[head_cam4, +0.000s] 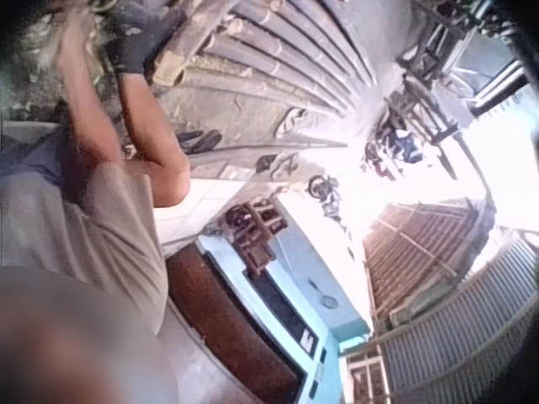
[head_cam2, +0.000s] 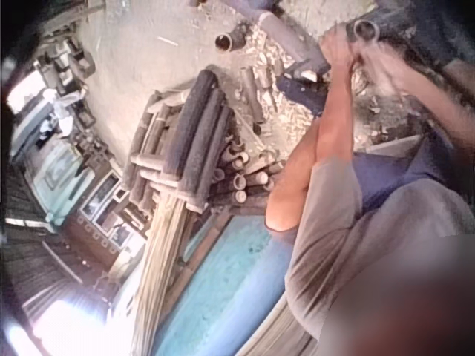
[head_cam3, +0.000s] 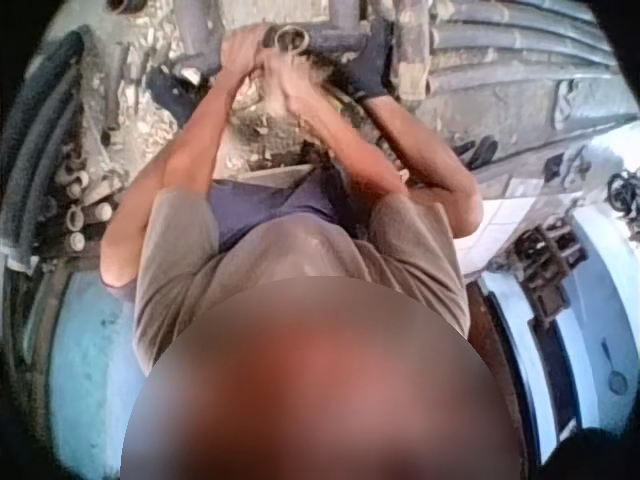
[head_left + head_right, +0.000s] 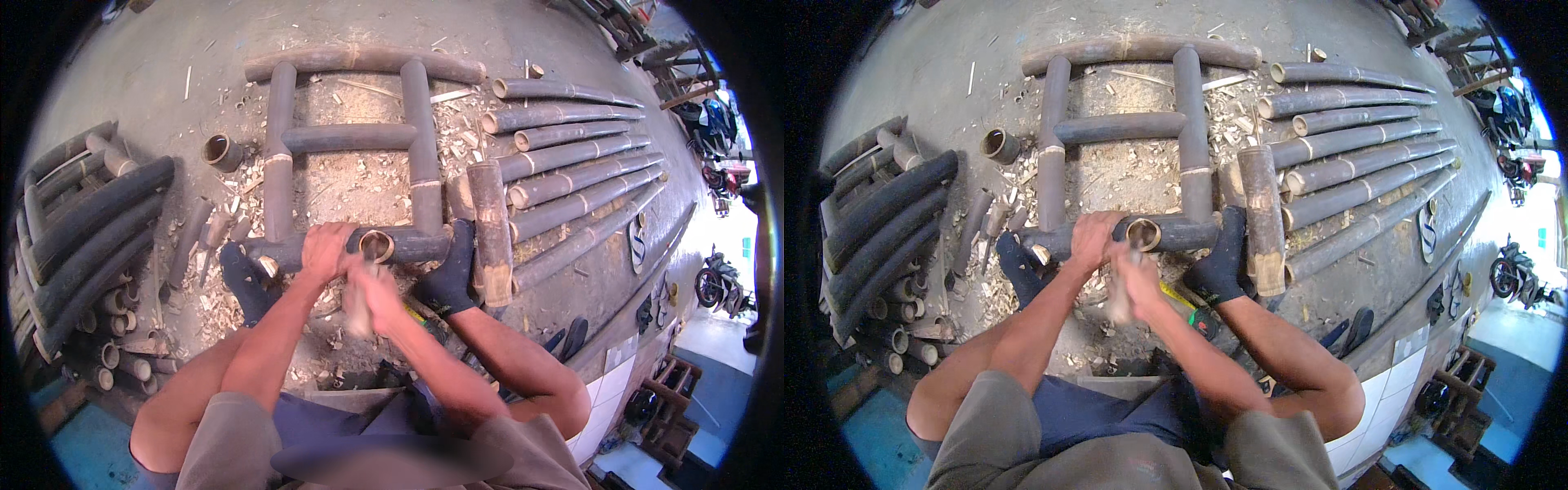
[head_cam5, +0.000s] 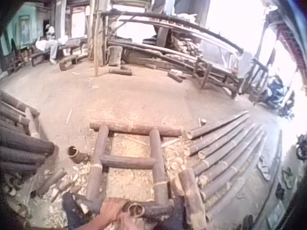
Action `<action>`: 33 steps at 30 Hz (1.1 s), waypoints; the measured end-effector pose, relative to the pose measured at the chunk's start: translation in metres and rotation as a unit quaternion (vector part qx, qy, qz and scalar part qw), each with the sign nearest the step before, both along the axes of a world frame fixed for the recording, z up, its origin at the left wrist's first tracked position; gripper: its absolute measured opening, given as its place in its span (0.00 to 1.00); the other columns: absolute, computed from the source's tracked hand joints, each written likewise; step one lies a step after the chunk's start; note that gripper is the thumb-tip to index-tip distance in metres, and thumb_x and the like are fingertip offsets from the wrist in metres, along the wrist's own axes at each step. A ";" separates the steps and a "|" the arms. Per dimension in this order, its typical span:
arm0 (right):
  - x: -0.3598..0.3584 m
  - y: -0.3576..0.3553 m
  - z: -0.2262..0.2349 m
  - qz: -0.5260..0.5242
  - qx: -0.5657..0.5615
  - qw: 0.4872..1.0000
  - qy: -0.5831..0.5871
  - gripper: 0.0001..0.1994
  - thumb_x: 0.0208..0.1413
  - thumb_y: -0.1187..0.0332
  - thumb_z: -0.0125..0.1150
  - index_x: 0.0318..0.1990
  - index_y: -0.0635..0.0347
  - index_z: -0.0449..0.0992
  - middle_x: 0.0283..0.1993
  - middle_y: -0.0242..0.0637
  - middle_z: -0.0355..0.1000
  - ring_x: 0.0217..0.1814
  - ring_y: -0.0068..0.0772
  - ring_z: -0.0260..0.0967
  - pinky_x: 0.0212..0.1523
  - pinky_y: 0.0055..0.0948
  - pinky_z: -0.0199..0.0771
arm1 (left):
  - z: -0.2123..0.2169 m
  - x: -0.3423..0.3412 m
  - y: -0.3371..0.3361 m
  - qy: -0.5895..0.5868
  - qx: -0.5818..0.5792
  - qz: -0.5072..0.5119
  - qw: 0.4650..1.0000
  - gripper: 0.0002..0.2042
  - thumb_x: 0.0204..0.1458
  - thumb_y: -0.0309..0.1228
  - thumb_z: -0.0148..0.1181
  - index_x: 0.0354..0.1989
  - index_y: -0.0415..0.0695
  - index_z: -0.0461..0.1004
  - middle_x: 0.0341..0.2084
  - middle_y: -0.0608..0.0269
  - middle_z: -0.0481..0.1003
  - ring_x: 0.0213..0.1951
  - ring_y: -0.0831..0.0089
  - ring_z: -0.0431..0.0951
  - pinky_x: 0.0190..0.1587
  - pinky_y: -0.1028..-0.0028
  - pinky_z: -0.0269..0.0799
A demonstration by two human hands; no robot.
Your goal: The person assembles a bamboo structure by arranging long bamboo poles into a ladder-like frame. They measure the pieces with a tape measure and use a wooden mallet to fit smaller bamboo rings into the joints of the frame.
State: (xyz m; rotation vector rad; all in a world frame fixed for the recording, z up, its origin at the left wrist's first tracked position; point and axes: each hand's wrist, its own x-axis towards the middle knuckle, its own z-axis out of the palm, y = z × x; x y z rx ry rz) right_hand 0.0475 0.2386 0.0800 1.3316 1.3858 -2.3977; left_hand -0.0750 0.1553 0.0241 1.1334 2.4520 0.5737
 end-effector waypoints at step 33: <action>0.021 -0.042 -0.013 -0.249 -0.086 0.965 0.021 0.10 0.60 0.70 0.64 0.46 0.55 0.72 0.30 0.29 0.69 0.28 0.25 0.70 0.25 0.31 0.73 | 0.001 -0.005 0.011 -0.003 0.011 -0.030 0.999 0.32 0.40 0.58 0.73 0.49 0.48 0.78 0.43 0.54 0.82 0.48 0.53 0.82 0.52 0.57 0.74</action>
